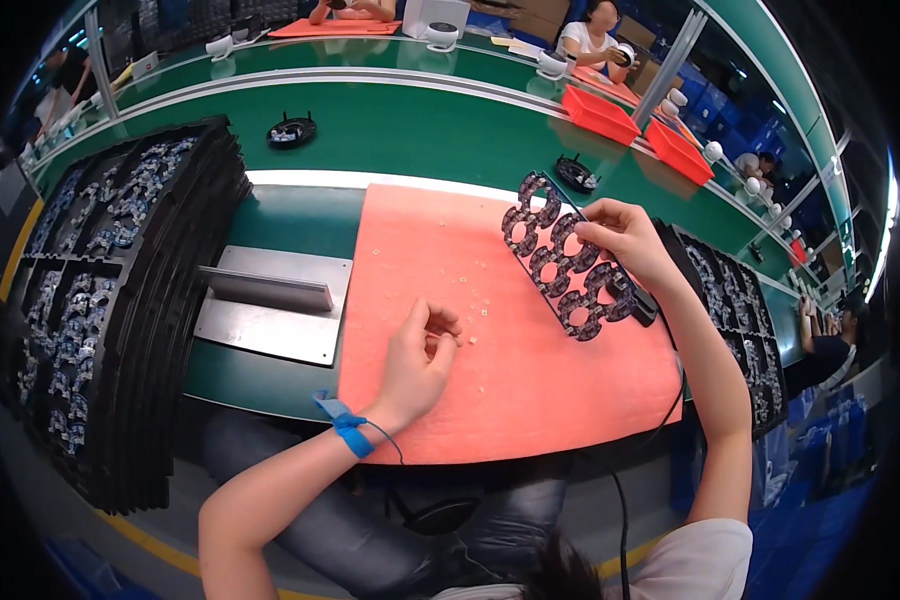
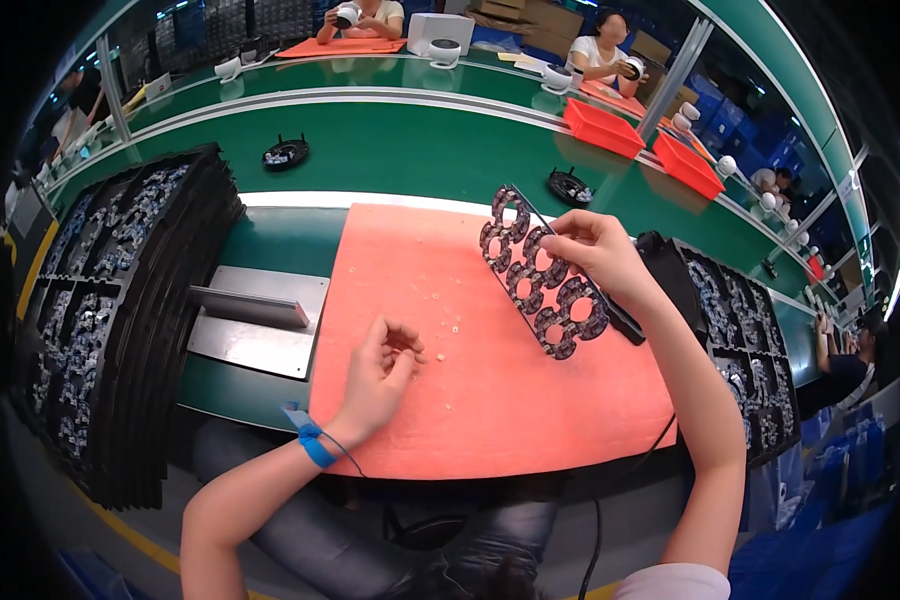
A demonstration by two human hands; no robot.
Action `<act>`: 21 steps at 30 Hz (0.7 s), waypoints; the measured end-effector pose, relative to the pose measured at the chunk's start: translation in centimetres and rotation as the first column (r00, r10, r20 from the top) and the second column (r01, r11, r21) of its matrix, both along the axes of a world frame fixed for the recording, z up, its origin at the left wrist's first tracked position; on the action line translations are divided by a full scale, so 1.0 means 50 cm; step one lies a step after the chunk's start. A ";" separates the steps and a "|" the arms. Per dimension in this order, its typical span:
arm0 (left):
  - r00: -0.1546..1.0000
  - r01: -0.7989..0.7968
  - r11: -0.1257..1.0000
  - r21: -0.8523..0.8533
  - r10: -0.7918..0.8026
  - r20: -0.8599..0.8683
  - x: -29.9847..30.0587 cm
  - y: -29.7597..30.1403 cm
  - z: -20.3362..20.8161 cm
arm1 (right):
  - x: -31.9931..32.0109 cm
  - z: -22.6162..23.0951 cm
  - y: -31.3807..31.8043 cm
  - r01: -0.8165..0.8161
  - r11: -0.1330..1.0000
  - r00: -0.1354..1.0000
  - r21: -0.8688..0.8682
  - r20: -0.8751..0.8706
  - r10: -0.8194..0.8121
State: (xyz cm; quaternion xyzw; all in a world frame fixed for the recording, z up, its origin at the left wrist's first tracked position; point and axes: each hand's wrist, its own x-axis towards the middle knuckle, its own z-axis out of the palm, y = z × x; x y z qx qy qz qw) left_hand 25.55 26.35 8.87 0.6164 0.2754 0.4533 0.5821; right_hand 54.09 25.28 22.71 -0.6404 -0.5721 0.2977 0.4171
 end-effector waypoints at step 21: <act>0.951 -0.091 0.992 -0.082 0.111 0.288 -0.074 0.018 0.096 | -0.148 0.020 0.027 -0.207 0.975 0.904 0.084 -0.364 0.223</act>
